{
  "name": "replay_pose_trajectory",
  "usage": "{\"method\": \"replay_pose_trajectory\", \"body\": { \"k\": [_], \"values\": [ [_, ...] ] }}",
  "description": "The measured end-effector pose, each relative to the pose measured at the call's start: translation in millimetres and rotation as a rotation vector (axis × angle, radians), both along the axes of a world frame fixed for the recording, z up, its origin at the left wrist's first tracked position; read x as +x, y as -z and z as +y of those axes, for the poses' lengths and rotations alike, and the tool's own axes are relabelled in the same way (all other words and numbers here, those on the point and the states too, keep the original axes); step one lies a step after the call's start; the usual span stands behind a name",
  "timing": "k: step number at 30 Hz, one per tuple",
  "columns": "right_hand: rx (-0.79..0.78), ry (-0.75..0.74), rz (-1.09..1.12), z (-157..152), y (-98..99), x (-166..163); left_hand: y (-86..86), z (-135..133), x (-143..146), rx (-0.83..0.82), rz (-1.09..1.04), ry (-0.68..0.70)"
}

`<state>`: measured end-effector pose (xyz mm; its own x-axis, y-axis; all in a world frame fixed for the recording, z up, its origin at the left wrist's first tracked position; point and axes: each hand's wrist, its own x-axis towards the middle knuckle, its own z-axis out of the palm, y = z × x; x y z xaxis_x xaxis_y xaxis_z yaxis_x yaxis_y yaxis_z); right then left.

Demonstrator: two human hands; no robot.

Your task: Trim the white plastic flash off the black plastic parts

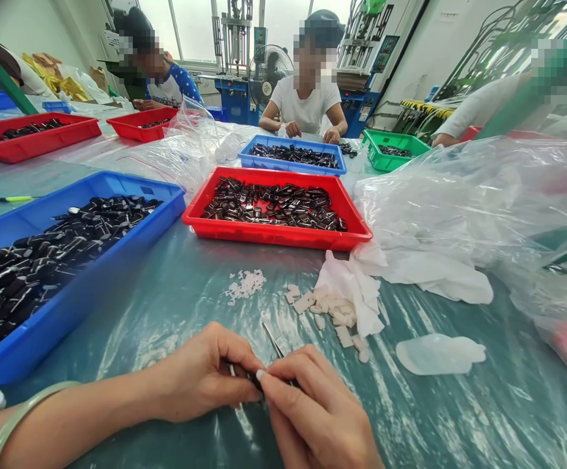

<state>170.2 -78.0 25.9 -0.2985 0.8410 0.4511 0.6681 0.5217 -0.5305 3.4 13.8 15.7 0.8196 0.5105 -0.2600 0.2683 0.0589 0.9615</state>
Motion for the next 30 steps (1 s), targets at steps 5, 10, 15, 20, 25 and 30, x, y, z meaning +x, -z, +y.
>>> {"method": "replay_pose_trajectory", "body": {
  "k": [5, 10, 15, 20, 25, 30],
  "values": [
    [-0.028, -0.033, 0.007, 1, -2.1, 1, 0.6, 2, -1, 0.013, 0.008, 0.006],
    [0.009, -0.092, 0.045, 3, -5.6, 0, -1.2, 3, -2, 0.027, 0.025, 0.013],
    [0.026, -0.079, 0.043, 5, -2.6, -1, -1.4, 3, -1, 0.029, 0.022, 0.008],
    [-0.025, -0.083, 0.053, 0, 4.8, 0, -1.7, 2, -1, 0.024, 0.032, 0.008],
    [-0.064, -0.089, 0.058, 5, -3.4, 2, -0.8, 2, -1, -0.005, 0.014, -0.003],
    [-0.146, -0.065, 0.101, 33, -14.1, 4, 0.8, 2, -1, 0.035, 0.020, -0.004]
  ]
}}
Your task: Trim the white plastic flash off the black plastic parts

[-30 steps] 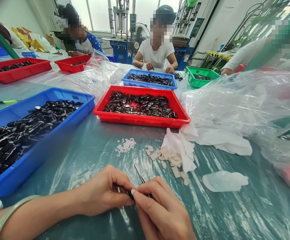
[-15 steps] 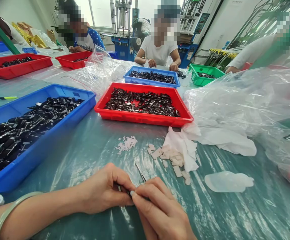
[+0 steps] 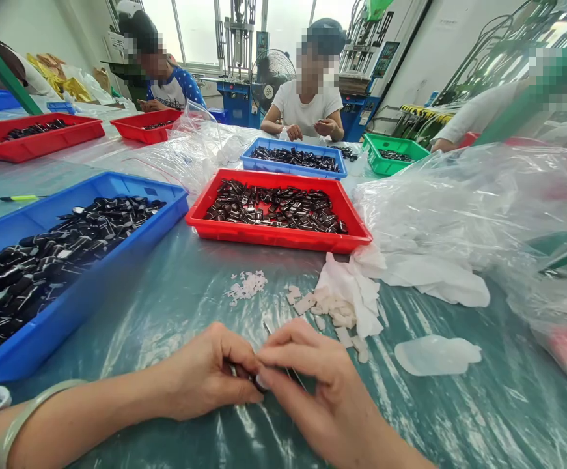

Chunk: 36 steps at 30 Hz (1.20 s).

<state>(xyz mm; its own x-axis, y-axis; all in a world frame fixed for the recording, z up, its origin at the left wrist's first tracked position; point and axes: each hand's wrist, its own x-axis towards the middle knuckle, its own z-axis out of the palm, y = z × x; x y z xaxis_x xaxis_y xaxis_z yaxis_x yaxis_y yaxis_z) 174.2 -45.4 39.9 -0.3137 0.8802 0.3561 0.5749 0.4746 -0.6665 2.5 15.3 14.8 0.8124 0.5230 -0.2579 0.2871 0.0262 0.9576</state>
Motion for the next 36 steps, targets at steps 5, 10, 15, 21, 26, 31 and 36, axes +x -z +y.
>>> {"method": "replay_pose_trajectory", "body": {
  "k": [5, 10, 15, 21, 26, 31, 36],
  "values": [
    [0.035, 0.097, -0.156, 43, 17.3, -15, -0.5, -1, 0, 0.023, 0.075, -0.038],
    [0.006, 0.107, -0.344, 70, 38.2, -34, 0.3, -1, 0, 0.013, 0.068, -0.048],
    [-0.032, 0.134, -0.369, 69, 36.3, -35, 1.7, -1, -1, 0.003, 0.038, -0.042],
    [-0.103, 0.231, -0.151, 33, 14.4, -13, 2.2, -1, -2, -0.007, 0.043, -0.038],
    [-0.219, 0.229, 0.091, 2, 8.1, 3, 1.7, -1, -1, -0.032, 0.035, -0.041],
    [-0.226, 0.166, 0.263, -12, 10.2, 2, -0.3, -1, 0, -0.044, 0.011, -0.017],
    [-0.087, 0.061, 0.243, -13, 11.4, -1, 1.0, 0, -3, -0.035, -0.013, 0.010]
  ]
}}
